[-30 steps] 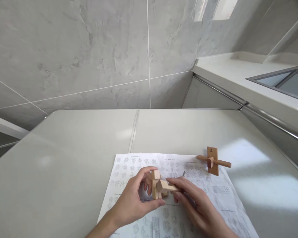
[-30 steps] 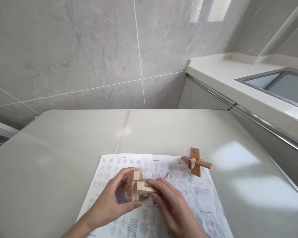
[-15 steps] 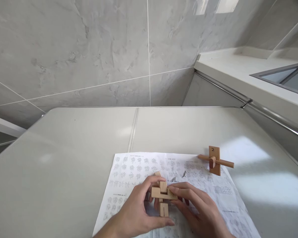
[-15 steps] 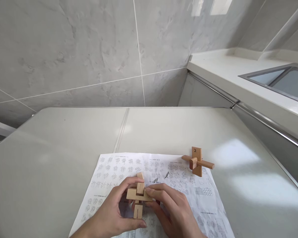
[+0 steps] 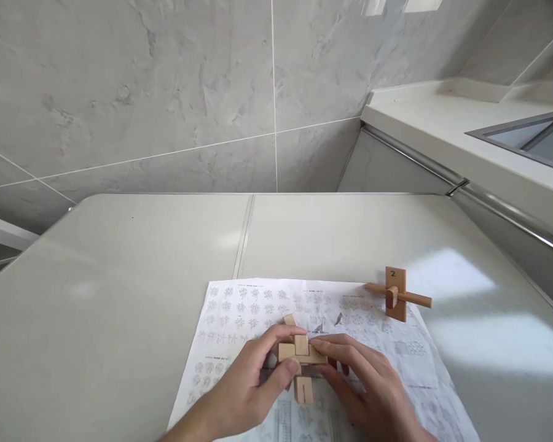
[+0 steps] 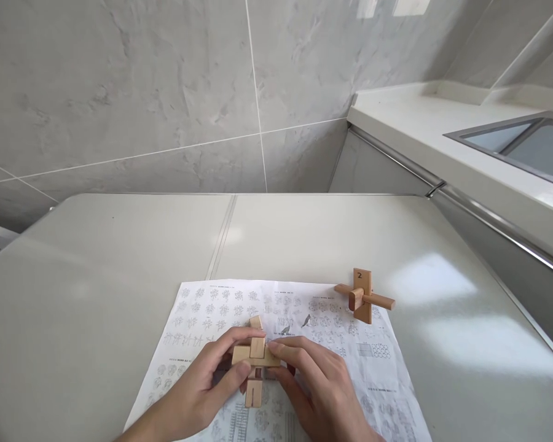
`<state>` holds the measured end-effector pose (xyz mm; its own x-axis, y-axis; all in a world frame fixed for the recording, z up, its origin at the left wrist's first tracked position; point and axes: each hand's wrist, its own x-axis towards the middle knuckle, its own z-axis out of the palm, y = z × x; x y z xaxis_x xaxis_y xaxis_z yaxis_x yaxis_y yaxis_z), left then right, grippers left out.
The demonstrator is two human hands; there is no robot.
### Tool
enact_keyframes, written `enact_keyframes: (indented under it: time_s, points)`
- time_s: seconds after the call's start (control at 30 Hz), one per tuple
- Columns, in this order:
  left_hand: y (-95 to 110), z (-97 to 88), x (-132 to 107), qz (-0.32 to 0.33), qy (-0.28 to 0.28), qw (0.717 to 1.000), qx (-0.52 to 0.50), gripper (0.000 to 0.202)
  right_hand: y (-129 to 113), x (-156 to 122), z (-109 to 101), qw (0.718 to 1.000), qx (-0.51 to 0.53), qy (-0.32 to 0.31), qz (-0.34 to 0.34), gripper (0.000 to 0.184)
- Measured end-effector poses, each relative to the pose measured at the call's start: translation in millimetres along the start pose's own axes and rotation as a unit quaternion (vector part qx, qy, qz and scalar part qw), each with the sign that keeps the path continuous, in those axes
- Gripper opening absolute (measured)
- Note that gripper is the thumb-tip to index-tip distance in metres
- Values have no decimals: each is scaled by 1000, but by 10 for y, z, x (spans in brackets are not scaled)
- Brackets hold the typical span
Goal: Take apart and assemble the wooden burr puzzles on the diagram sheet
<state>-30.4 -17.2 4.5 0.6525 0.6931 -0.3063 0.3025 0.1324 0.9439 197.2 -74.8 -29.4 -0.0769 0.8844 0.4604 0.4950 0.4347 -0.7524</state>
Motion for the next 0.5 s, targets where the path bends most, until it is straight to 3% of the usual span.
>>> enact_keyframes:
  time_s: [0.5]
  points:
    - [-11, -26, -3, 22, -22, 1000, 1, 42, -10, 16, -2, 1000, -2, -8, -14, 12]
